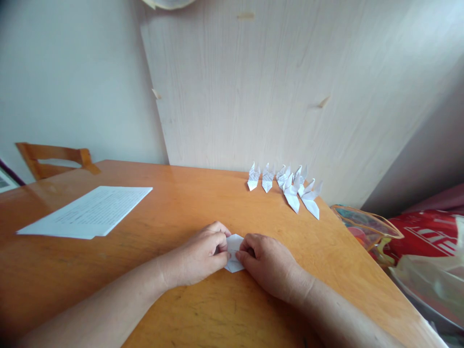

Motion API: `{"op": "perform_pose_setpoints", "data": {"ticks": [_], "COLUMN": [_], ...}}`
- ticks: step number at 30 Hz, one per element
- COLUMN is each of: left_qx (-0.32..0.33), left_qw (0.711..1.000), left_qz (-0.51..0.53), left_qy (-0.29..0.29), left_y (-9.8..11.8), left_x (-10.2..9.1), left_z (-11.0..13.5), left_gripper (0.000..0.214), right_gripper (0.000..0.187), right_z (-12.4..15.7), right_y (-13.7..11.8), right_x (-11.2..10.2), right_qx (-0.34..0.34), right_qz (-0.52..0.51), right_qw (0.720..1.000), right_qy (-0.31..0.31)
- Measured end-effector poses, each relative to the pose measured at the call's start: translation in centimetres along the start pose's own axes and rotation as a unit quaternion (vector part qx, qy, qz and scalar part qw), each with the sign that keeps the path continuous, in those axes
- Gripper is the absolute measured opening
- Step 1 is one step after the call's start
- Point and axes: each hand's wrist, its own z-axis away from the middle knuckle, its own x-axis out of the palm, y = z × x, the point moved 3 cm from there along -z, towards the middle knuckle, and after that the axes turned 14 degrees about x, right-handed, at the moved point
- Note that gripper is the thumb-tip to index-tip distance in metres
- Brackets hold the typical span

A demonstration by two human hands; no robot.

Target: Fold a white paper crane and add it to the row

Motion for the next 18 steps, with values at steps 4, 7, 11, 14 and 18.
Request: {"op": "perform_pose_setpoints", "data": {"ticks": [4,7,11,14,18], "left_qx": [-0.01,-0.016,-0.018,-0.016,-0.019], "left_qw": [1.0,1.0,0.999,0.999,0.999], "left_qz": [-0.013,-0.021,-0.032,-0.031,-0.027], "left_qy": [0.001,0.001,-0.002,-0.003,-0.005], "left_y": [0.18,0.28,0.28,0.3,0.39], "left_x": [0.13,0.11,0.08,0.12,0.17], "left_z": [-0.15,-0.22,-0.18,-0.12,-0.09], "left_gripper": [0.012,0.011,0.011,0.01,0.008], "right_gripper": [0.014,0.014,0.013,0.012,0.01], "right_z": [0.08,0.15,0.21,0.25,0.34], "right_y": [-0.19,-0.41,-0.55,-0.59,-0.65], "right_x": [-0.12,-0.24,-0.28,-0.25,-0.3], "right_qx": [0.012,0.017,0.018,0.014,0.016], "right_qz": [0.009,0.011,0.008,0.009,0.013], "right_qw": [1.0,1.0,1.0,1.0,1.0], "right_qy": [0.01,0.011,0.01,0.008,0.008]}}
